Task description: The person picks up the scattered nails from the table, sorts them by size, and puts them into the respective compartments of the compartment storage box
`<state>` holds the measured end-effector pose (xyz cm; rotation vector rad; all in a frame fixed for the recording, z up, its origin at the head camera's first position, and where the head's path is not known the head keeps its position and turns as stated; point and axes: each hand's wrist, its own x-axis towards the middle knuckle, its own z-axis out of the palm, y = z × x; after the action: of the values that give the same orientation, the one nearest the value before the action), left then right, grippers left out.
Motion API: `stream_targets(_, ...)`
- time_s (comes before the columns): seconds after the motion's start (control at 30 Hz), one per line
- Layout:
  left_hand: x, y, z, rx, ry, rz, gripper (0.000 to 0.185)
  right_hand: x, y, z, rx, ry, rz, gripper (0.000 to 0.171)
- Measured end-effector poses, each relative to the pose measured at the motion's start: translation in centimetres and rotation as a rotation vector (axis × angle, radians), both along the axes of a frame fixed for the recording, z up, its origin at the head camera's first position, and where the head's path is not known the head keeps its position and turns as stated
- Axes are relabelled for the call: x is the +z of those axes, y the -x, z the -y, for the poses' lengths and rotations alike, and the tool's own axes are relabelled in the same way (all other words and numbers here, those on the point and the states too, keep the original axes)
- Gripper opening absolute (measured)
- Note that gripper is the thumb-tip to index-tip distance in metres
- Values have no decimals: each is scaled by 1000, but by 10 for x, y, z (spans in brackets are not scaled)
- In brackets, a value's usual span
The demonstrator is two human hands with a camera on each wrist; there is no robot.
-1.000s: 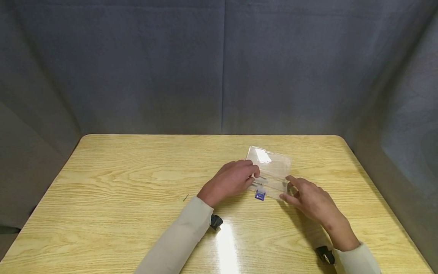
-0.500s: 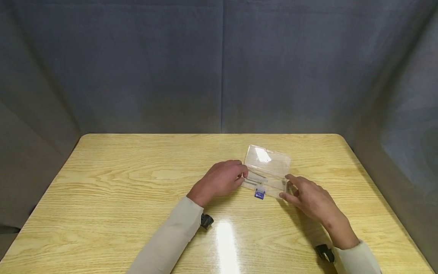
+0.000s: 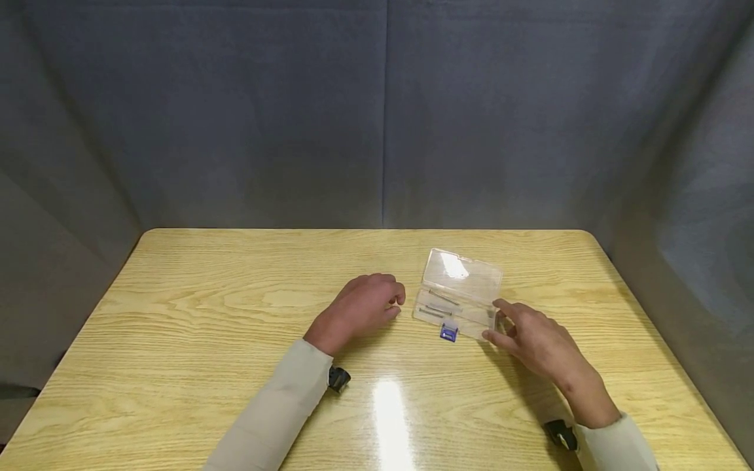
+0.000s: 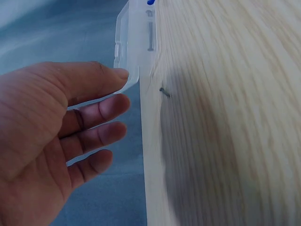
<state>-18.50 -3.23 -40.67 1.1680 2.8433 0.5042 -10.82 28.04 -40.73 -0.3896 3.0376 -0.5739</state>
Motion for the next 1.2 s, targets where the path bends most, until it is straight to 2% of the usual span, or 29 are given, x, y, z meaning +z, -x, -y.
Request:
stream_targets(0.27, -2, 1, 7, 21, 11, 5, 12, -1, 1, 0, -1, -5, 9, 63)
stream_targets(0.5, -9, 1, 6, 60, -3, 5, 19, -1, -1, 0, 2, -4, 4, 63)
stream_targets(0.83, -11, 4, 5, 47, 13, 46, 23, -1, 0, 0, 8, 2, -17, 62)
stream_targets(1.03, -12, 5, 1, 46, 68, 7, 26, -1, -1, -1, 13, 4, -32, 61)
stream_targets(1.2, -13, 3, 0, 36, 55, -31, 28, -1, 0, -1, 9, 7, -26, 61)
